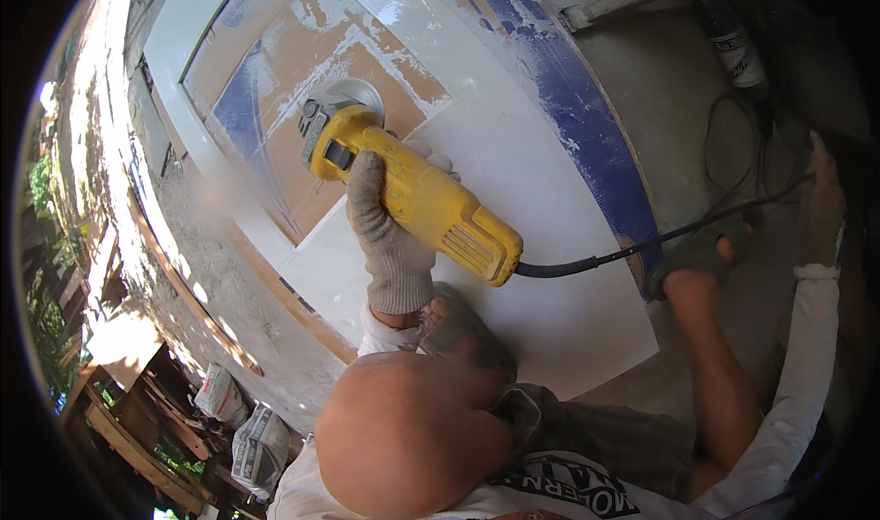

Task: The person uses a yellow angle grinder to smooth a white surface, moving the tool in circular motions across the area. The person sits on the floor while performing the task.

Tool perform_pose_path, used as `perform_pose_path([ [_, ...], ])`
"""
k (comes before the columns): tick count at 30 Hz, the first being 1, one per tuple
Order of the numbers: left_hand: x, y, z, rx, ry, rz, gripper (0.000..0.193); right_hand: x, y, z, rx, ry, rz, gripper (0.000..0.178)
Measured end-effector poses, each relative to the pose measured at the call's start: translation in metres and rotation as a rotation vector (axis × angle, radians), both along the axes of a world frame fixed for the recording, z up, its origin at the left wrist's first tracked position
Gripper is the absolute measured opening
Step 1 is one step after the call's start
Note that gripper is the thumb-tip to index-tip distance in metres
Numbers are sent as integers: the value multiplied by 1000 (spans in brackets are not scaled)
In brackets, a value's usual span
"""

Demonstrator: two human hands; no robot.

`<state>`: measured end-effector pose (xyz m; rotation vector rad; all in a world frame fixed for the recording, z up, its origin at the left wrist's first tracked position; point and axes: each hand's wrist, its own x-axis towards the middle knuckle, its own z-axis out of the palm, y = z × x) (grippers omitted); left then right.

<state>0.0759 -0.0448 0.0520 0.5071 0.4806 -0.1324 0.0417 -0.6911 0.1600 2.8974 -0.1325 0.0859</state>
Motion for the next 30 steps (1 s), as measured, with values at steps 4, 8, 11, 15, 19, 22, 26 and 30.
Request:
perform_pose_path([
  [4, 2, 10, 5, -24, -43, -38, 59, 14, 39, -7, 196, 89, 141, 59],
  [8, -13, 19, 5, 326, 44, -57, 65, -27, 130, -22, 119, 855, 173, 53],
  [11, -26, 19, 4, 506, 89, -89, 67, -29, 228, -25, 617, 668, 205, 65],
  [15, -32, 7, 10, 497, 159, -112, 61, -18, 372, -7, 1333, 794, 133, 91],
  [19, -33, -6, 21, 369, 281, -86, 43, -21, 468, -8, 1399, 780, -49, 107],
  [22, -33, -12, 21, 297, 278, -131, 44, -24, 484, -17, 1367, 732, -200, 109],
  [26, -28, -16, 11, 272, 250, -215, 44, -26, 478, -25, 1329, 684, -170, 107],
  [30, -20, -20, -1, 237, 211, -245, 43, -28, 469, -32, 1242, 624, -62, 104],
])
